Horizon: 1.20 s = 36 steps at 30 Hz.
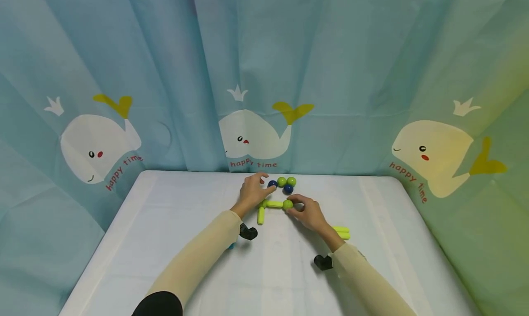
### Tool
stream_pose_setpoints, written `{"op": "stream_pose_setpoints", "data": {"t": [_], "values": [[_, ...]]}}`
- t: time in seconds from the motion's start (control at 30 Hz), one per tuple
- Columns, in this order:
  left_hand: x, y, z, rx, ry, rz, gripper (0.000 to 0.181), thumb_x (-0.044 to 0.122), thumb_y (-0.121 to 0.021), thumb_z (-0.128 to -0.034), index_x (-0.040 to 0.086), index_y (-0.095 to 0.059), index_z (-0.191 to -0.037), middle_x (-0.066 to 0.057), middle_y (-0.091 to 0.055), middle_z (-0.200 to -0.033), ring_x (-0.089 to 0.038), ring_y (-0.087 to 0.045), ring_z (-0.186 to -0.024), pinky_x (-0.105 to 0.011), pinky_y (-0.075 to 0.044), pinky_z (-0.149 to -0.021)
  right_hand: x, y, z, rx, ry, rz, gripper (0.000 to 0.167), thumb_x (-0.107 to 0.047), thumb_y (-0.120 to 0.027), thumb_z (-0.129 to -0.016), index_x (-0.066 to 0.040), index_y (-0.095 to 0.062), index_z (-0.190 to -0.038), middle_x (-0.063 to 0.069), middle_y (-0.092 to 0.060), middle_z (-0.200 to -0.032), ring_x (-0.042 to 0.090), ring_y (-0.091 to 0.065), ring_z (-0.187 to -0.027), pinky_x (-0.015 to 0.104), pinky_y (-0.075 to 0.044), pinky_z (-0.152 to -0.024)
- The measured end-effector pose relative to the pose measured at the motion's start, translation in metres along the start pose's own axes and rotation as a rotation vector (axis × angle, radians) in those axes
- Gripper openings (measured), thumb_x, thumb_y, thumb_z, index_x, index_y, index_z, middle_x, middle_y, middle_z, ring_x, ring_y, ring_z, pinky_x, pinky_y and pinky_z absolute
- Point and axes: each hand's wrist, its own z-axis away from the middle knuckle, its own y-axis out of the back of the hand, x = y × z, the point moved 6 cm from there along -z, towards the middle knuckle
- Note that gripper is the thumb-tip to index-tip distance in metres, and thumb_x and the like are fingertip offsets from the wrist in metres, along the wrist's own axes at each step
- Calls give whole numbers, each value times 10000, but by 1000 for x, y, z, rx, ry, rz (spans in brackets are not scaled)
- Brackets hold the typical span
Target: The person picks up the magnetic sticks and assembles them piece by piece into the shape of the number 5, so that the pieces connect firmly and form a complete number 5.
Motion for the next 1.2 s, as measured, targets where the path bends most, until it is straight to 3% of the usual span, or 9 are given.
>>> {"op": "stream_pose_setpoints", "data": {"t": [0.17, 0.57, 0.87, 1.2], "values": [[1, -7, -7, -42, 45, -23, 459, 377, -768, -926, 140, -664, -1305, -119, -701, -1184, -273, -651, -1059, -478, -514, -908, -1, -1, 0, 4, -2, -2, 361, -147, -791, -914, -72, -700, -1255, 113, -729, -1200, 289, -674, -1096, 461, -559, -862], [-2, -19, -19, -31, 129, -97, 421, 430, -764, -917, 166, -698, -1239, -50, -714, -1057, -233, -659, -956, -454, -501, -876, 0, 0, -1, 20, 15, 5, 359, -143, -791, -913, -65, -699, -1251, 117, -733, -1182, 281, -685, -1045, 440, -563, -830], [-1, -23, -20, 22, 106, -138, 359, 438, -784, -900, 164, -744, -1129, -45, -724, -1035, -209, -652, -887, -418, -527, -788, 0, -1, -1, 17, 1, -3, 364, -147, -791, -914, -74, -698, -1258, 110, -728, -1201, 271, -685, -1018, 419, -555, -822], [-1, -24, -21, 22, 107, -132, 312, 387, -810, -888, 160, -760, -1096, -36, -726, -996, -194, -658, -876, -401, -540, -769, 2, -1, 0, 24, 1, -2, 355, -144, -801, -904, -84, -706, -1240, 103, -738, -1171, 256, -690, -983, 397, -555, -798]]}}
